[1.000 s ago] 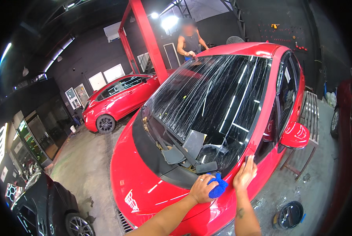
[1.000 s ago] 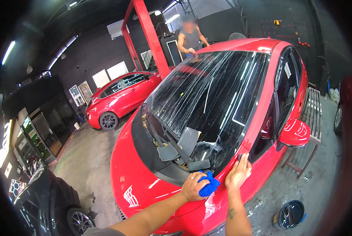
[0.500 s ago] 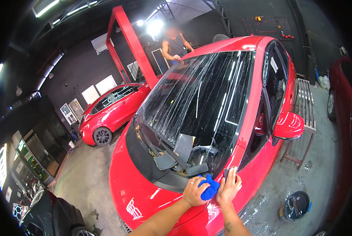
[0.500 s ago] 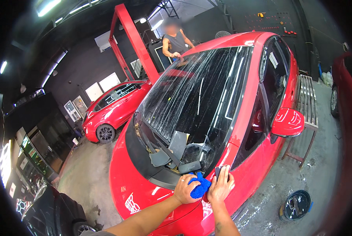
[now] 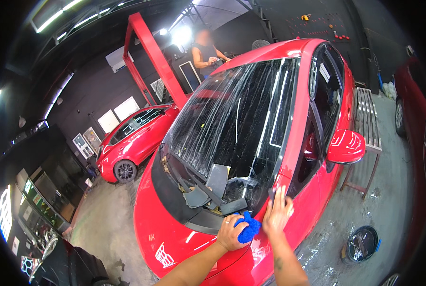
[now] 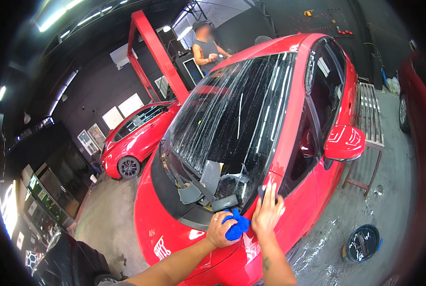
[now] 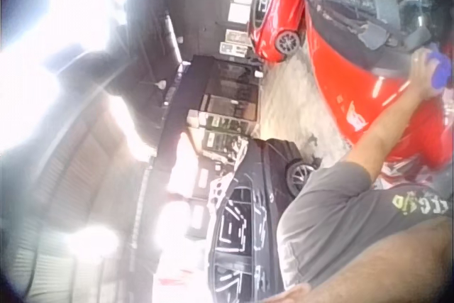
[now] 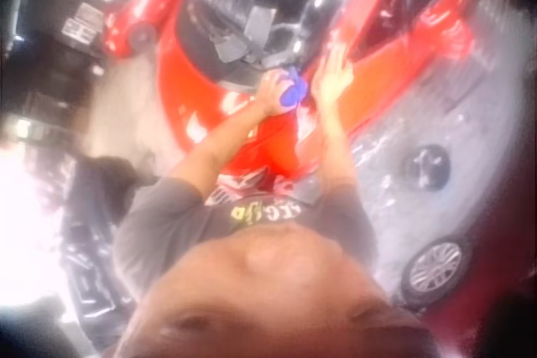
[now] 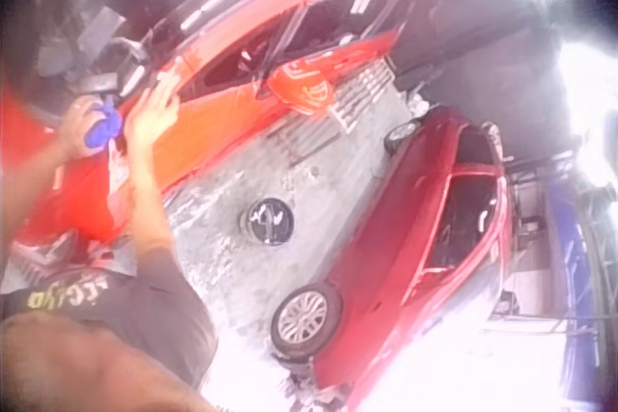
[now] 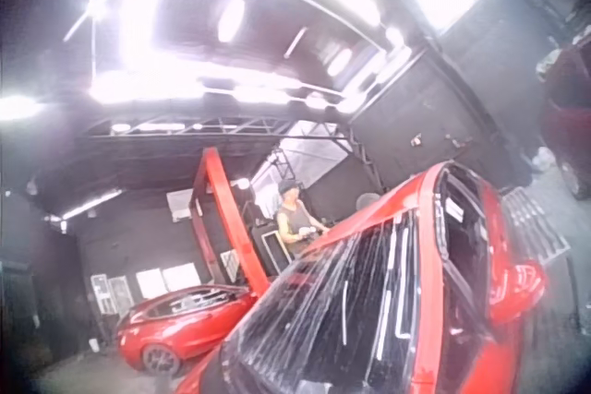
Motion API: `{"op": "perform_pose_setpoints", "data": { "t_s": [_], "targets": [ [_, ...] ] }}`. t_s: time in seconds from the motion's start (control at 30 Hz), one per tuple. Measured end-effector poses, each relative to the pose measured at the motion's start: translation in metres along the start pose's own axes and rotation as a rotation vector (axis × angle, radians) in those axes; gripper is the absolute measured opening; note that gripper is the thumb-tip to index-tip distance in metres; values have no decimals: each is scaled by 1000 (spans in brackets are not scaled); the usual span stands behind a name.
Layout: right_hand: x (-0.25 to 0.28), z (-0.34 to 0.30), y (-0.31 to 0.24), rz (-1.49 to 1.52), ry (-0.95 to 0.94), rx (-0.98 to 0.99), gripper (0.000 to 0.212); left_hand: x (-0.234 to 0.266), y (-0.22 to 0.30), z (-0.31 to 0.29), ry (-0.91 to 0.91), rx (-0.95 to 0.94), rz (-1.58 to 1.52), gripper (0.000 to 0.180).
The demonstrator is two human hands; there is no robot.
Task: The person wipes the hood and windshield of a red car using a blue microfiber cloth. They repeatedly rub the surface, occasionally dipping the cloth into a bucket of water, and continue cleaning the front area of the vehicle.
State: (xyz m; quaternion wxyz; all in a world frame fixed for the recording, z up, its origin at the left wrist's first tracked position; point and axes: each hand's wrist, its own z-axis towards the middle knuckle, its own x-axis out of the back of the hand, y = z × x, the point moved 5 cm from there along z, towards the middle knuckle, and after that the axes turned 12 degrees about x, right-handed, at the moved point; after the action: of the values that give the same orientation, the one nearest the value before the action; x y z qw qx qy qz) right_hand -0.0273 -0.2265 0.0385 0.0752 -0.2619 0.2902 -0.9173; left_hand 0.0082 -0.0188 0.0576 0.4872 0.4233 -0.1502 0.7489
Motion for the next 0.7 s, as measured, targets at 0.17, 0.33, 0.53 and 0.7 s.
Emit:
{"op": "perform_pose_setpoints", "data": {
  "t_s": [0.17, 0.33, 0.53, 0.7],
  "targets": [
    [-7, -4, 0, 50, -2, -48, 69, -1, -5, -4, -13, 13, 23, 74],
    [-2, -51, -1, 7, -73, 5, 74, -7, 2, 2, -7, -5, -2, 75],
    [-4, 18, 10, 68, -14, -54, 71, -4, -3, -2, -31, 6, 27, 79],
    [-4, -58, -4, 127, -70, 15, 74, -9, -6, 1, -3, -6, 13, 79]
  ]
}}
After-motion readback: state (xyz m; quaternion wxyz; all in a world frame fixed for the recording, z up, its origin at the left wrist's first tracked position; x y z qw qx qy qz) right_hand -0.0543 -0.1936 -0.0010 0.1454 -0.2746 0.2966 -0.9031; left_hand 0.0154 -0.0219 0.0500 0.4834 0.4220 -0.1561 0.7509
